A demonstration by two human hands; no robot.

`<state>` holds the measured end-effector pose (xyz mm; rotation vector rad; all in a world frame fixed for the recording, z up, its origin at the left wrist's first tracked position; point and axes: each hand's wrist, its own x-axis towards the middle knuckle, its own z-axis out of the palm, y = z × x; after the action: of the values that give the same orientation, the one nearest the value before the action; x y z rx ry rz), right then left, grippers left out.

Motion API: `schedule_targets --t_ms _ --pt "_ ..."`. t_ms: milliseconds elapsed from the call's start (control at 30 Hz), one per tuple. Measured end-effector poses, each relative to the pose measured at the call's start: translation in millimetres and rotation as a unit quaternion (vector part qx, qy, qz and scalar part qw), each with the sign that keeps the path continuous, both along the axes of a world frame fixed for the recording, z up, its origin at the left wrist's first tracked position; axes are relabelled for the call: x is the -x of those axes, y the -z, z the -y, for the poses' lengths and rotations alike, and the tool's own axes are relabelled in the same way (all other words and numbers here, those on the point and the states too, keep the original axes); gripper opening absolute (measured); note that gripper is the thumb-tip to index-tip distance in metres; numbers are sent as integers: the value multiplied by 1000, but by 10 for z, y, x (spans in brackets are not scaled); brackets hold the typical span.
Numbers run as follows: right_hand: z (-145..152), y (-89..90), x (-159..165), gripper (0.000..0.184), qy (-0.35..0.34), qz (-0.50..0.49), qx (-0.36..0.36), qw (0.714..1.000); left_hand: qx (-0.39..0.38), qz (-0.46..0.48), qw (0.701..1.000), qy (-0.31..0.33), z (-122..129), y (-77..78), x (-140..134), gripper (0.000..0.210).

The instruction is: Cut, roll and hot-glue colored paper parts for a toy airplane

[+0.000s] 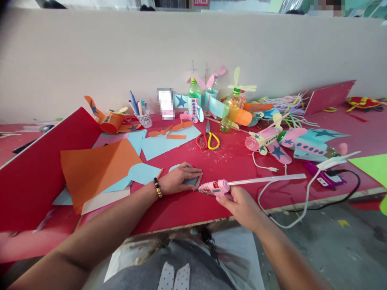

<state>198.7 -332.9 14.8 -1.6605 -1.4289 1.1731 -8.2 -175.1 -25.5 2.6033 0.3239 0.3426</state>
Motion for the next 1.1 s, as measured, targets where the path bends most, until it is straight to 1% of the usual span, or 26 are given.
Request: schedule_targets --t_ms 67,200,400,500,633,733,800,867,967,1033,1100 --pt "1 7 -2 35 -1 -1 6 1000 1 1 1000 0 0 1 1 53" --pt "-22 42 -32 35 21 20 5 1000 0 6 1000 0 -2 8 -1 54" --pt "-118 97 -124 31 47 110 -7 993 -1 6 1000 3 -8 21 -7 53" --pt "-177 122 -175 30 66 134 -5 989 -1 8 1000 3 -7 21 -6 53" --pt "-247 144 -215 30 84 137 -7 987 2 7 1000 0 -3 10 -3 54" --pt "-289 154 -220 29 101 120 -10 988 4 1 1000 -4 -1 2 -3 54" --pt "-304 156 -223 29 120 94 -6 988 2 -2 1000 -6 1 -2 -3 53" --pt "-302 155 -243 28 138 46 3 989 -1 -2 1000 -8 5 -5 -2 52" --pt "-273 169 -327 29 155 -75 7 985 -2 -3 1000 -8 12 -10 1 52" --pt "-250 205 -414 27 175 -170 -4 970 -3 -4 1000 -9 15 -12 1 52" --pt "-234 263 -506 23 198 -254 -19 946 -4 -7 1000 -11 17 -12 -2 52"
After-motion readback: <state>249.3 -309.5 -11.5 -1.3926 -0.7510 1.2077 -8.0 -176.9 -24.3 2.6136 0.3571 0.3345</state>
